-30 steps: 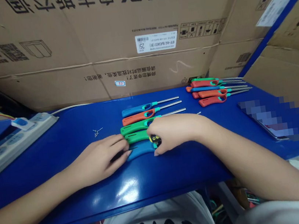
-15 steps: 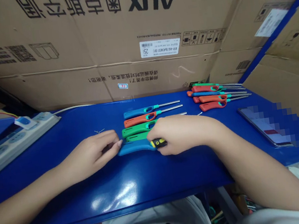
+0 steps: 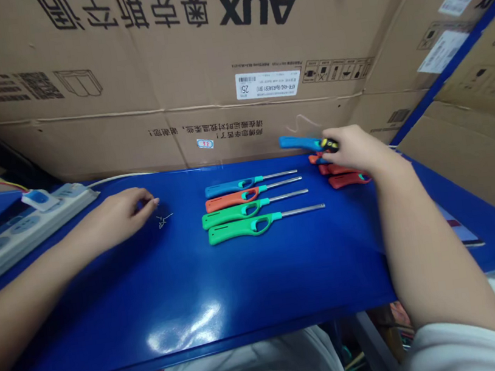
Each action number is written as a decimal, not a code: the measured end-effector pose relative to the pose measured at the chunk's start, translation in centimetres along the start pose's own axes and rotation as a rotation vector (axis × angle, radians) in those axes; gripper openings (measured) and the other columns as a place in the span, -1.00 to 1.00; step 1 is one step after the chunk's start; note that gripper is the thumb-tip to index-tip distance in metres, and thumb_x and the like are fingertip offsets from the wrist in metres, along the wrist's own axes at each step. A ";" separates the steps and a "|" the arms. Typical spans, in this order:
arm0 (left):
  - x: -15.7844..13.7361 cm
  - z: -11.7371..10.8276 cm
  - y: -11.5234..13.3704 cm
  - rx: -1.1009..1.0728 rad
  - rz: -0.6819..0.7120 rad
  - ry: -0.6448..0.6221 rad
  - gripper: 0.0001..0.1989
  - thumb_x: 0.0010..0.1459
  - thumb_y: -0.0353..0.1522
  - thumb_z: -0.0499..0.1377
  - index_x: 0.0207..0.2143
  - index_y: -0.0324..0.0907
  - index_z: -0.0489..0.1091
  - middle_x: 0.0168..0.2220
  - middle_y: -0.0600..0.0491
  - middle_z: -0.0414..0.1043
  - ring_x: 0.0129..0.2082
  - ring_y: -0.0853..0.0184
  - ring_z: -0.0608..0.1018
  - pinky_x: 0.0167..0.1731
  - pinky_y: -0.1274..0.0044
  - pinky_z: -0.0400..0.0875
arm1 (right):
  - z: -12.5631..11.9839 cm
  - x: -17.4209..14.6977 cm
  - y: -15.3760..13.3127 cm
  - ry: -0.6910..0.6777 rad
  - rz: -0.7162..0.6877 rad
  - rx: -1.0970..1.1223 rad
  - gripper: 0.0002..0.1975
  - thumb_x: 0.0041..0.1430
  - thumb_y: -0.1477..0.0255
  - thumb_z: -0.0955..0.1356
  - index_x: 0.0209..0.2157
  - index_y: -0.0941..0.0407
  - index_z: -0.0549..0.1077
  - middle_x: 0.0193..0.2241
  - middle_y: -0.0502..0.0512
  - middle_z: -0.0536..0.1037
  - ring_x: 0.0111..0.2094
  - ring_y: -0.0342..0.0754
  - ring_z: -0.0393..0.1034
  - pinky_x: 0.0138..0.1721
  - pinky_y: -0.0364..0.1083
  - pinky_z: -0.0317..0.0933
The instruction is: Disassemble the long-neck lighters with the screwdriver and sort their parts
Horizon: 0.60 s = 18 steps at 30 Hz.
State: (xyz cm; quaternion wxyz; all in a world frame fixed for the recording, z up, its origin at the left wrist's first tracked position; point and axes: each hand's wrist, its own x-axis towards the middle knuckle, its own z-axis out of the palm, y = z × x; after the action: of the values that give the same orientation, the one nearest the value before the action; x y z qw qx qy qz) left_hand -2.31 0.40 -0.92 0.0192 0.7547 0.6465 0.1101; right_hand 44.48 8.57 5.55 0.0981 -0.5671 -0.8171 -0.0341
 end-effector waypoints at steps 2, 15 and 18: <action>0.4 0.5 -0.9 0.024 -0.024 -0.016 -0.66 0.24 -0.13 -0.05 -0.27 -0.13 0.40 -0.20 -0.12 0.53 -0.21 0.03 0.57 -0.26 0.33 0.37 | 0.3 -0.3 2.7 0.042 0.088 0.069 -0.85 0.08 0.42 0.37 -0.45 0.07 0.27 -0.48 0.09 0.40 -0.44 -0.10 0.22 -0.33 -0.05 0.07; 1.0 2.1 -2.5 -0.026 0.008 -0.022 -0.73 0.14 -0.17 0.02 -0.29 -0.11 0.41 -0.24 -0.09 0.51 -0.24 0.06 0.56 -0.26 0.33 0.38 | 0.8 -0.8 7.4 -0.026 0.434 0.203 -0.85 -0.21 0.63 0.46 -0.52 0.14 0.50 -0.54 0.13 0.53 -0.52 -0.17 0.32 -0.39 -0.06 0.17; 1.0 2.1 -2.2 -0.042 0.001 -0.026 -0.74 0.13 -0.18 0.03 -0.30 -0.11 0.42 -0.24 -0.09 0.52 -0.24 0.07 0.56 -0.26 0.34 0.38 | 1.3 -0.9 7.2 0.001 0.432 0.180 -0.88 -0.16 0.64 0.43 -0.53 0.16 0.52 -0.54 0.16 0.54 -0.55 -0.20 0.31 -0.41 -0.06 0.15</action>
State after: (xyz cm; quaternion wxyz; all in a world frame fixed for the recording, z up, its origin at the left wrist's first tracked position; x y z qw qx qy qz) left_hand -3.94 1.95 -3.24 0.0433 0.7557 0.6435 0.1139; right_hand 51.33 10.50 3.65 0.1536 -0.7177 -0.6765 0.0605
